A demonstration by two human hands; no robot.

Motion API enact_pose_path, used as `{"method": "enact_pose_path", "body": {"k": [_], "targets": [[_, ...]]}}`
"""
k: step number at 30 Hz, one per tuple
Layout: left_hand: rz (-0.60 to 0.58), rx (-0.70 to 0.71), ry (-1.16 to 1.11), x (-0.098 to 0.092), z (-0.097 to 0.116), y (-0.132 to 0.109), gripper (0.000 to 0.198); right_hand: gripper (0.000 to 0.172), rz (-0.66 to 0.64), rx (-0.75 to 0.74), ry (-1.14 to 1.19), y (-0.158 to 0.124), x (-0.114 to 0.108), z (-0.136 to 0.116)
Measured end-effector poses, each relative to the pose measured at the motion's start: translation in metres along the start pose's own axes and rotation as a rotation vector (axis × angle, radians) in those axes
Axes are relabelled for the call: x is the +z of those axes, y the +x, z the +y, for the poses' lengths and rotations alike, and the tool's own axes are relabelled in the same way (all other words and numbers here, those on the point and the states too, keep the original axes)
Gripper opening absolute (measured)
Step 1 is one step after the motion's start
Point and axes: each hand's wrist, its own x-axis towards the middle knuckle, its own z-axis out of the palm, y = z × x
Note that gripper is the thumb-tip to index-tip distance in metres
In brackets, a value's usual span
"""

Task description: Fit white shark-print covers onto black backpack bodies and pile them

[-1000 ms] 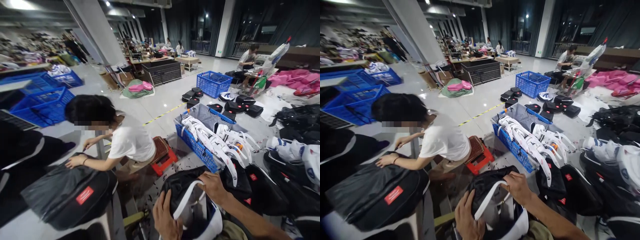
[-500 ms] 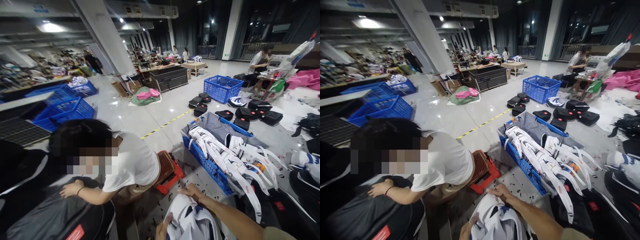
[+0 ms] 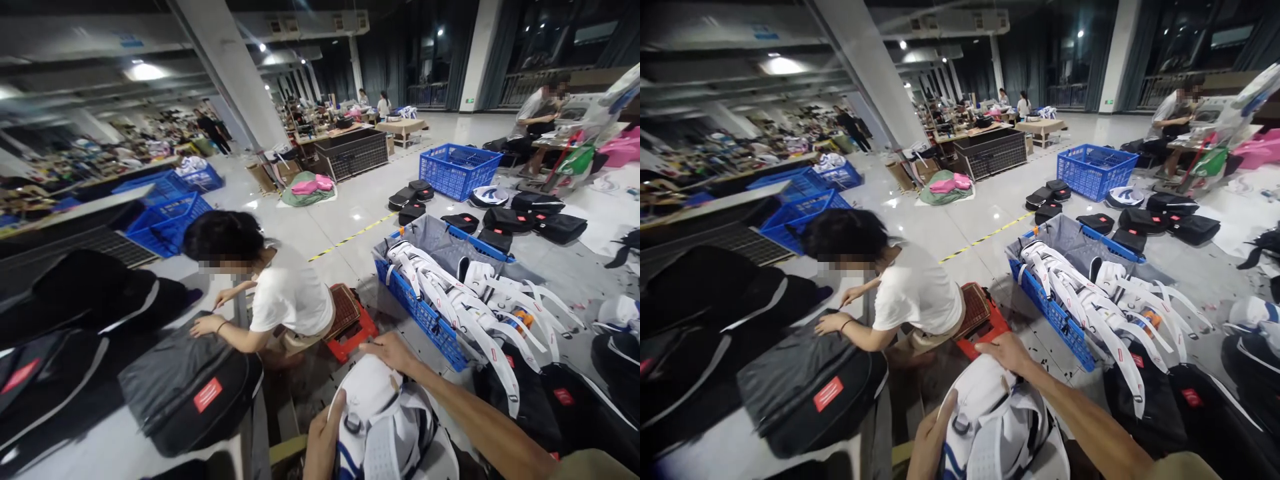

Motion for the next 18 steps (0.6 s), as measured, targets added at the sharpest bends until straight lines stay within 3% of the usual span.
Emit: {"method": "enact_pose_path", "body": {"k": [5,9,14,18], "targets": [[0.021,-0.096,0.071,0.010,-0.013,0.004,0.086,0.078,0.029,0.145,-0.065,-0.001,0.021,0.021],[-0.001,-0.009,0.053,0.012,-0.018,0.007,0.078,0.078,0.137,0.119,-0.064,-0.010,0.002,0.022],[0.039,0.062,-0.074,0.023,-0.024,0.008,0.052,0.074,0.275,-0.001,-0.093,-0.062,-0.026,0.052],[0.117,0.057,-0.135,0.029,-0.027,0.005,0.051,0.069,0.409,0.049,-0.242,-0.099,-0.027,0.076]]}}
